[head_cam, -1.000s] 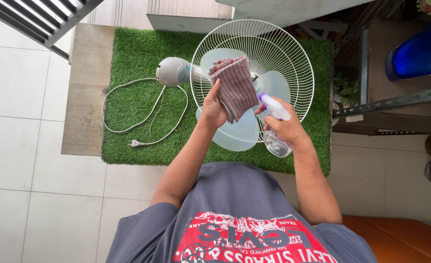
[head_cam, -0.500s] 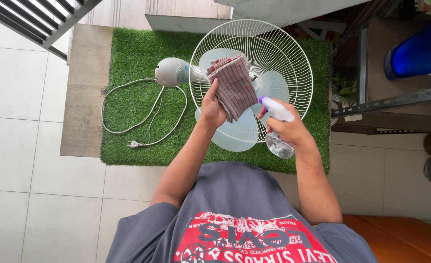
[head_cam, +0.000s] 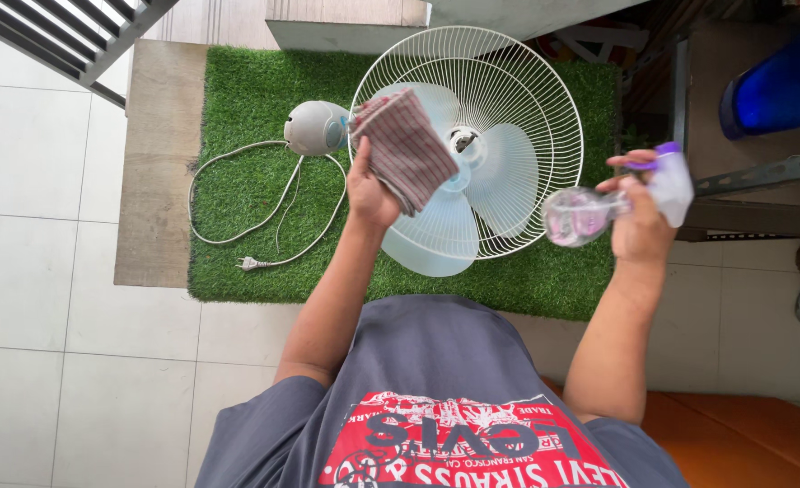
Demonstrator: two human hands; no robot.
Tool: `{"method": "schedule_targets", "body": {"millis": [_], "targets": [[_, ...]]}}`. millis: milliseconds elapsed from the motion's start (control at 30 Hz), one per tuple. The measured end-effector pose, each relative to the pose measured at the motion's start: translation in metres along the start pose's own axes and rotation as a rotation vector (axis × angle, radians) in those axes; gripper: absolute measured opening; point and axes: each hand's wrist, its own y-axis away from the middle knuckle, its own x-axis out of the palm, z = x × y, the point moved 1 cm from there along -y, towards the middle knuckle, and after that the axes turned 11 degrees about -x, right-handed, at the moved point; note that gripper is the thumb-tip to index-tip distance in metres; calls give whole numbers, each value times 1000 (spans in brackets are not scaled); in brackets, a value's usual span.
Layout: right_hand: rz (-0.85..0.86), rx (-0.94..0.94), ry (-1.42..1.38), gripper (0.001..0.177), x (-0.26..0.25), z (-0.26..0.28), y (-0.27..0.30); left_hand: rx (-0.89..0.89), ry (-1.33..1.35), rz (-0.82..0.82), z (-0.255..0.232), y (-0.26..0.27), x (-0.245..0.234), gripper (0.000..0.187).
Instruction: The person removes the central cap from a white pedestal fan, then uses a spray bottle and a cloth to wipe and clean the fan blades. The person wipes each blade individually while rotating the fan assembly.
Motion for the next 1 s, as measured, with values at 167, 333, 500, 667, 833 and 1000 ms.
{"method": "schedule_targets", "body": {"millis": [167,333,500,667,833,1000], "targets": [[-317,-144,17,34,-67,-70,2,94,93,54,-31,23,-10,49],[-407,-225,147,31,-140,-109,8,145,110,90,-44,40,-38,49],[-384,-193,327,29,-145,-166,16,170,97,81,-35,43,-61,50],[-242,-144,477,32,-119,-220,26,164,127,100,-25,40,-69,48],[-206,-51,769,32,-105,-249,33,146,112,78,-22,41,-67,48],[-95,2,550,60,-91,-242,45,146,65,68,-18,44,-62,48]]}}
